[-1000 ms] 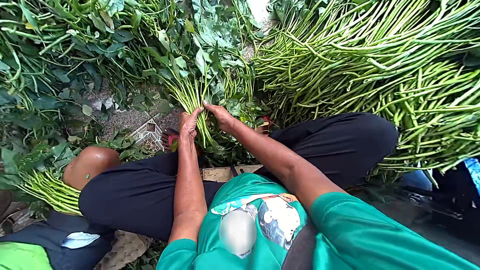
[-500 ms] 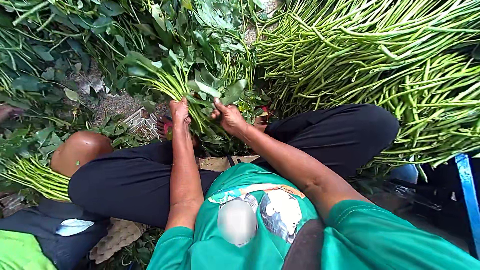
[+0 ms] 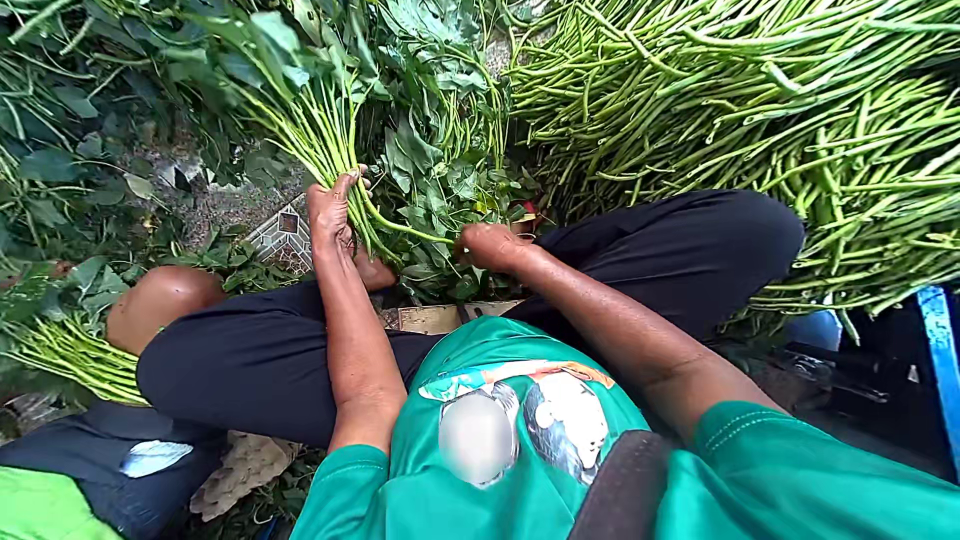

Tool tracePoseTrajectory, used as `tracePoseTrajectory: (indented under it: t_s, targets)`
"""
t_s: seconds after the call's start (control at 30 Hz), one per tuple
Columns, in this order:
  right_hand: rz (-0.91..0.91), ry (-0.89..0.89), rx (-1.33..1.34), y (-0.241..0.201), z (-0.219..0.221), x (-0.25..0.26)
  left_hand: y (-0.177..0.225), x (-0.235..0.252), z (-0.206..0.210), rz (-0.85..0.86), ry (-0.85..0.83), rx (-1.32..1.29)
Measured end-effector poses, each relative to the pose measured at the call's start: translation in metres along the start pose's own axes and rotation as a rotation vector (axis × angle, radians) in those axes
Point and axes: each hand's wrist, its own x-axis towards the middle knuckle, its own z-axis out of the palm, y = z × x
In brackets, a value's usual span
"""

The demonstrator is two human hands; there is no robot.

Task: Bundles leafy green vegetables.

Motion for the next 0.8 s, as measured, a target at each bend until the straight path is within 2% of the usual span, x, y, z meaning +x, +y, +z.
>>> tracePoseTrajectory:
  t_s: [0.07,0.1,0.17,0.27,0.4,0.47,0.6,0.67,0.8]
  targets:
    - [-0.116,0.227,0.139,-0.009,-0.01,0.013,-0.001,-0.002,0.001,0.017,-0.094,0.002]
    - [-0.166,0.273,0.241,-0.014,-0.014,0.021,-0.001,-0.003,0.002,0.024,-0.13,0.006]
    - [-0.208,0.205,0.524,-0.023,-0.022,0.037,-0.003,-0.005,0.002,0.041,-0.195,-0.011]
    - [-0.172,-0.027,1.073,-0.038,-0.019,0.053,-0.006,-0.006,0.002,0.1,-0.281,-0.116]
    - [-0.153,0.097,1.529,-0.06,0.006,0.057,-0.007,-0.005,-0.001,0.124,-0.295,-0.25]
    - [-0.145,0.137,1.594,-0.064,0.01,0.05,-0.007,-0.005,0.0,0.09,-0.26,-0.283]
    - [-0.109,0.038,1.767,-0.058,0.006,0.044,-0.012,-0.004,0.01,-0.014,-0.23,-0.292]
    - [-0.076,0.045,1.811,-0.057,0.001,0.044,-0.014,-0.004,0.013,-0.026,-0.229,-0.273]
    - [-0.112,0.22,1.603,-0.06,-0.001,0.038,-0.007,-0.006,0.019,-0.032,-0.199,-0.302]
